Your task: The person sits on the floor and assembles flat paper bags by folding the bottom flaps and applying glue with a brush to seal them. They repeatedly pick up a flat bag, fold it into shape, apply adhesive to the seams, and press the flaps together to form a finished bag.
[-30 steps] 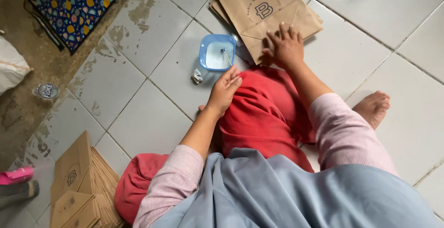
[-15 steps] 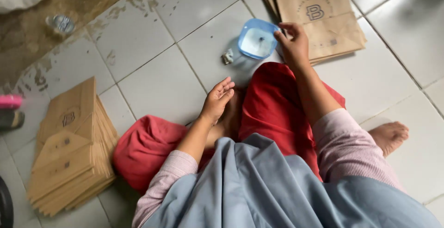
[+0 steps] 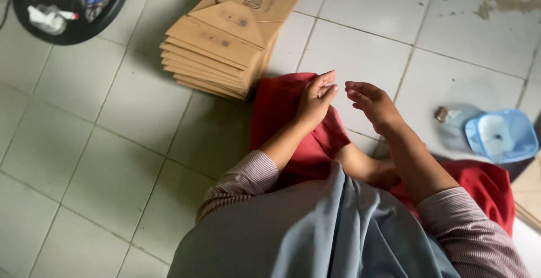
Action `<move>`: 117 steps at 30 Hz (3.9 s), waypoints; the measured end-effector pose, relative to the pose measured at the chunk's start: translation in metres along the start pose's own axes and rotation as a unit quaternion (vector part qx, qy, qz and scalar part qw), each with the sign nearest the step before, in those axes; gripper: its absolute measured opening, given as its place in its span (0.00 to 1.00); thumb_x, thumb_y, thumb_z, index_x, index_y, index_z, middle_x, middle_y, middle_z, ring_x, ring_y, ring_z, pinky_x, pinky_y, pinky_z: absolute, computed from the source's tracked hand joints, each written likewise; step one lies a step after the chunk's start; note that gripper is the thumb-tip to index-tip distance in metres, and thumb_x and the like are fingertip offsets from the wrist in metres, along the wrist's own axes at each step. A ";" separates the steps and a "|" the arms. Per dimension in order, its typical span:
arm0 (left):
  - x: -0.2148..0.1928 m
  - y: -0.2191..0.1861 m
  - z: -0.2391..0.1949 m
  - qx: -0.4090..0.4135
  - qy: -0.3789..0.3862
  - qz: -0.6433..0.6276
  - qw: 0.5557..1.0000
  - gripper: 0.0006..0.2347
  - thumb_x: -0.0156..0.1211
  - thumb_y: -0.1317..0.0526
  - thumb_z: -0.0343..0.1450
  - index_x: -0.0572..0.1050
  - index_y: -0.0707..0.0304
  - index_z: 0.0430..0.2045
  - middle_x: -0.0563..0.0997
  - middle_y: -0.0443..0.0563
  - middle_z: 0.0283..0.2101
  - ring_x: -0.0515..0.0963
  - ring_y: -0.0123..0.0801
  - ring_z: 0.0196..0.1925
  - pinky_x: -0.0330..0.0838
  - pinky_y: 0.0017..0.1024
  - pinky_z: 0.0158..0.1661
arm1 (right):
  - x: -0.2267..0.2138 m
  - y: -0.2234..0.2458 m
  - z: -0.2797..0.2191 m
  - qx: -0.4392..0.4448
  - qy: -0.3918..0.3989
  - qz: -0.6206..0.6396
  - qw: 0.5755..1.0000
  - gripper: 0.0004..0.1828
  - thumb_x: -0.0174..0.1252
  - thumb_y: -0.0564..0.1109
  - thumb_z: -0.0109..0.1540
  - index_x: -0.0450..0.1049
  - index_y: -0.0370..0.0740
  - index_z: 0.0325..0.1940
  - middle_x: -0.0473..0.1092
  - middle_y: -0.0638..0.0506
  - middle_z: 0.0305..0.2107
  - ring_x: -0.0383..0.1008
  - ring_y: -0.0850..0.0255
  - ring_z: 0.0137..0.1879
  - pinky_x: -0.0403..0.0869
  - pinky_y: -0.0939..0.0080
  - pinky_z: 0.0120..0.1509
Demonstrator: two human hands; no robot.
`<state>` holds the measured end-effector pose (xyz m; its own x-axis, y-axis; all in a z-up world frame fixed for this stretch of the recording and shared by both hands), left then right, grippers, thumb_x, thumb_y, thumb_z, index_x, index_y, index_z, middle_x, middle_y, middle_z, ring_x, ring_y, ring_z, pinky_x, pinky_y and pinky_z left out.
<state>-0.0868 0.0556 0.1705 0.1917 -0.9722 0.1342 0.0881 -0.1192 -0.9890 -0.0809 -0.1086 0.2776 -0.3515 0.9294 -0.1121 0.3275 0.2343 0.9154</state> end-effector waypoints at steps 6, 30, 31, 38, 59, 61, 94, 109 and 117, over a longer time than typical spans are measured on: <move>-0.111 -0.137 0.050 0.212 -0.069 0.582 0.782 0.25 0.72 0.56 0.67 0.75 0.53 0.60 0.61 0.69 0.71 0.60 0.67 0.74 0.59 0.65 0.67 | 0.080 0.030 0.070 -0.045 0.021 -0.196 0.979 0.21 0.64 0.57 0.67 0.76 0.59 0.64 0.77 0.55 0.50 0.76 0.58 0.59 0.74 0.52 0.60; -0.262 -0.147 0.161 0.023 -0.139 0.525 0.840 0.09 0.63 0.58 0.66 0.77 0.44 0.39 0.84 0.44 0.38 0.82 0.35 0.51 0.72 0.38 0.55 | 0.150 0.003 0.175 0.061 -0.017 0.341 0.938 0.40 0.59 0.56 0.71 0.48 0.28 0.72 0.65 0.31 0.54 0.74 0.41 0.59 0.75 0.33 0.66; -0.245 -0.158 0.145 0.026 -0.137 0.524 0.840 0.09 0.63 0.58 0.66 0.77 0.44 0.39 0.84 0.44 0.38 0.82 0.35 0.51 0.72 0.38 0.55 | 0.137 0.003 0.166 0.058 -0.019 0.342 0.938 0.40 0.59 0.56 0.71 0.48 0.28 0.72 0.65 0.31 0.54 0.74 0.41 0.59 0.75 0.33 0.66; -0.107 -0.140 0.074 0.089 -0.022 0.209 0.974 0.13 0.63 0.62 0.72 0.80 0.57 0.50 0.83 0.63 0.48 0.85 0.51 0.48 0.81 0.40 0.46 | -0.021 -0.059 0.104 0.033 -0.172 0.397 0.901 0.10 0.61 0.34 0.64 0.69 0.42 0.45 0.74 0.50 0.32 0.81 0.58 0.41 0.84 0.56 0.49; 0.104 0.070 0.021 -0.052 0.413 0.628 0.658 0.27 0.73 0.52 0.65 0.72 0.38 0.61 0.54 0.53 0.73 0.59 0.58 0.74 0.55 0.64 0.68 | -0.191 -0.250 0.021 0.040 -0.320 -0.229 0.919 0.18 0.65 0.54 0.63 0.79 0.65 0.58 0.79 0.59 0.41 0.80 0.59 0.46 0.78 0.54 0.51; 0.106 0.043 0.016 -0.042 0.421 0.627 0.654 0.29 0.76 0.54 0.63 0.72 0.41 0.61 0.58 0.58 0.69 0.59 0.62 0.72 0.56 0.65 0.67 | -0.173 -0.237 0.022 -0.025 -0.298 -0.309 0.903 0.16 0.66 0.52 0.63 0.80 0.65 0.56 0.79 0.55 0.41 0.80 0.53 0.51 0.78 0.49 0.55; 0.115 0.043 0.080 -0.033 0.295 0.626 0.721 0.51 0.79 0.45 0.54 0.54 0.45 0.74 0.57 0.57 0.71 0.68 0.57 0.67 0.71 0.50 0.61 | -0.113 -0.153 0.044 0.085 -0.170 -0.499 0.845 0.42 0.64 0.64 0.59 0.60 0.61 0.76 0.42 0.40 0.77 0.53 0.37 0.78 0.66 0.38 0.75; 0.121 0.045 0.080 -0.010 0.282 0.646 0.710 0.43 0.72 0.44 0.58 0.61 0.51 0.70 0.60 0.58 0.68 0.63 0.59 0.69 0.68 0.49 0.60 | -0.117 -0.136 0.085 0.190 -0.162 -0.556 0.793 0.49 0.62 0.74 0.58 0.58 0.54 0.77 0.55 0.40 0.69 0.63 0.42 0.66 0.80 0.49 0.53; 0.125 0.021 0.074 -0.031 0.280 0.626 0.728 0.38 0.67 0.50 0.60 0.62 0.50 0.70 0.58 0.61 0.70 0.63 0.62 0.68 0.67 0.52 0.59 | -0.121 -0.137 0.090 0.194 -0.147 -0.552 0.798 0.46 0.58 0.71 0.63 0.57 0.48 0.78 0.57 0.39 0.67 0.64 0.41 0.64 0.83 0.50 0.50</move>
<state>0.0112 -0.0539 0.1708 -0.3454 -0.2554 -0.9030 0.1388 0.9377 -0.3184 -0.0043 -0.2273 0.1309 -0.4122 0.1099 -0.9044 0.2277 0.9736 0.0146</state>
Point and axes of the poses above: each hand's wrist, its own z-axis towards the middle knuckle, its own x-axis out of the palm, y = z × x, the point moved 3 cm from there along z, towards the middle knuckle
